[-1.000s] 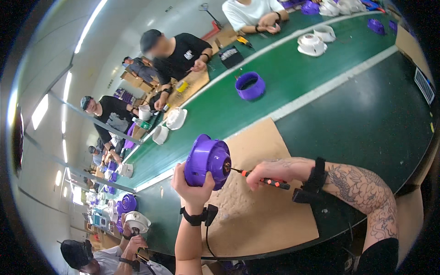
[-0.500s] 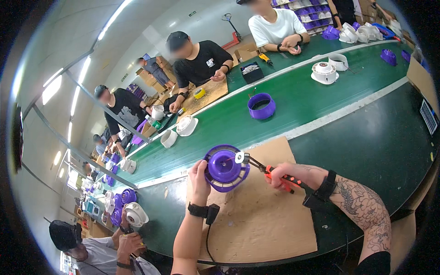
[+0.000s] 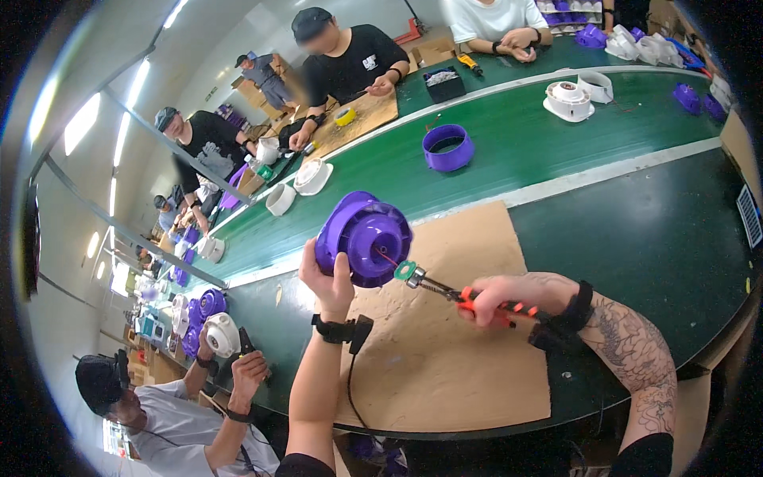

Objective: The person uses pliers to manipulate wires and components inside white and purple plastic housings on a green assembly table. They repeatedly pick up housings, adjust internal parts with the tool, and place them back on the table.

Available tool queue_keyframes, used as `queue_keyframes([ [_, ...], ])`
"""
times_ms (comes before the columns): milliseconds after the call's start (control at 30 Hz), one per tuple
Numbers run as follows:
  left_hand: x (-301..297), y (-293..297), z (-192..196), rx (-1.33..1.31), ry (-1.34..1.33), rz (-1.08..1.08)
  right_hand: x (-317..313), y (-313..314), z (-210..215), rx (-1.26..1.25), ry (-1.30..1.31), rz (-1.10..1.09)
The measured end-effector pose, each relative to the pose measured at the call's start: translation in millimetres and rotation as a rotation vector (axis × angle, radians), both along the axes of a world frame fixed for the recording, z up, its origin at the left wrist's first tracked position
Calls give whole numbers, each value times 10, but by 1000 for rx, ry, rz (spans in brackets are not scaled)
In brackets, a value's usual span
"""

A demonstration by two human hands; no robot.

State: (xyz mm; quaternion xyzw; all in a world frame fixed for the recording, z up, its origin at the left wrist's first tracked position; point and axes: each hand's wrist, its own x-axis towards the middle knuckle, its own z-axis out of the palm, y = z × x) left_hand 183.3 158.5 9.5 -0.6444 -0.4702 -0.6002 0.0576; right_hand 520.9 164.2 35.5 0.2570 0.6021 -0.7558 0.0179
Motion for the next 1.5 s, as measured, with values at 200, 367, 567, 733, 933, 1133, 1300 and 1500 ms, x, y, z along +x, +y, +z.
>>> queue_keyframes([
  [200,31,-3,-81,-102,4,-134,63,-83,-23,-272,340,-130],
  [367,87,71,-180,-211,-485,-274,21,-68,-20,-35,142,-64],
  [567,-9,79,-260,-207,-464,-321,-31,-47,-44,76,4,-30],
  [733,204,54,-173,-117,-252,-308,47,-64,-21,-364,365,-39],
  [933,419,-42,-65,-270,-148,-276,-8,-174,122,474,-96,22],
  [1133,388,18,-163,-259,-212,-229,-183,-386,-74,640,-164,202],
  [1300,188,73,-310,-328,-414,-340,-57,-274,61,772,-10,5],
  [1500,356,19,-177,-176,-129,-291,89,-35,17,1071,5,-402],
])
